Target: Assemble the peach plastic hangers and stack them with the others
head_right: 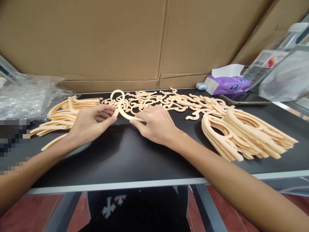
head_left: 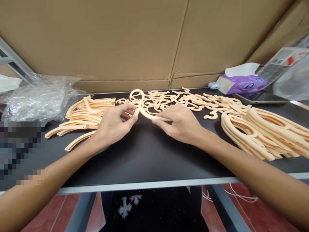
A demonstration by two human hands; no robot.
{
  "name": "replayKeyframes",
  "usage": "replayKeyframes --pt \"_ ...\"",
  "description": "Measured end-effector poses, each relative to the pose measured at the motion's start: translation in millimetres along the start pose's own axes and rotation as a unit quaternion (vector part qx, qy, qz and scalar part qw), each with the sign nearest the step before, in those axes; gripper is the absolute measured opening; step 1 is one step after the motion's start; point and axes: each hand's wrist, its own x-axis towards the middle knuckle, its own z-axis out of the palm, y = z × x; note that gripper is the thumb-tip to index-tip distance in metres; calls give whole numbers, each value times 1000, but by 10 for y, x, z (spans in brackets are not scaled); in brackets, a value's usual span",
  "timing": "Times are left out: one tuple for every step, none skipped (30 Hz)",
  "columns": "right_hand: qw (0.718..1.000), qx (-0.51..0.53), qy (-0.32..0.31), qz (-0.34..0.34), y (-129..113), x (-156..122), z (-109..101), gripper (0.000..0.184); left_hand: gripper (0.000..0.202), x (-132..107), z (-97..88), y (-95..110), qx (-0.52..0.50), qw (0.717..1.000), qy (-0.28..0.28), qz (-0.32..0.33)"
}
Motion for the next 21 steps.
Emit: replayKeyframes --pt "1000 -8 -15 3 0 -1 7 34 21 -8 4 -14 50 999 -6 13" --pt "999 -18 -29 5 -1 -3 16 36 21 -16 9 -28 92 995 -15 22" --pt "999 -31 -42 7 -2 -7 25 38 20 -23 14 -44 125 992 -24 27" --pt "998 -44 -52 9 0 -10 33 40 20 -27 19 -60 148 988 -36 33" --pt "997 -57 -58 11 5 -12 41 40 20 -29 24 -73 163 984 -47 43" --pt "996 -67 -61 13 14 -12 46 39 21 -28 26 -80 176 981 -56 57" --pt "995 -72 -60 15 25 -11 45 37 23 -27 23 -78 187 977 -64 75" --pt "996 -74 -56 18 36 -8 39 33 25 -30 13 -63 197 973 -70 96" --pt "996 -72 -49 19 44 -6 24 29 27 -42 -5 -34 207 968 -80 117" --pt "997 -69 -41 20 43 -6 2 26 29 -68 -35 9 214 963 -95 134" --pt "997 -65 -33 19 31 -14 -27 25 30 -115 -76 63 214 959 -114 149" --pt "998 -60 -27 16 4 -32 -62 24 32 -185 -127 121 217 951 -146 163" --pt "998 -56 -25 12 -38 -64 -98 24 35 -280 -186 179 215 948 -168 167" --pt "998 -52 -28 6 -94 -114 -133 23 38 -397 -247 230 209 946 -181 171" --pt "998 -47 -38 -3 -161 -182 -163 23 40 -529 -305 269 200 944 -186 183" --pt "998 -45 -50 -12 -232 -266 -186 25 43 -669 -355 294 200 942 -201 181" --pt "997 -44 -65 -24 -303 -362 -199 27 45 -806 -393 305 201 938 -212 185" --pt "996 -42 -69 -34 -367 -463 -204 29 48 -931 -416 304 209 932 -225 192" --pt "995 -40 -77 -46 -421 -561 -200 32 50 -1036 -424 294 221 929 -225 192" --pt "995 -41 -75 -54 -464 -650 -190 35 50 -1117 -421 280 228 929 -214 199" --pt "996 -42 -70 -48 -494 -722 -176 37 49 -1173 -409 264 238 928 -213 190"
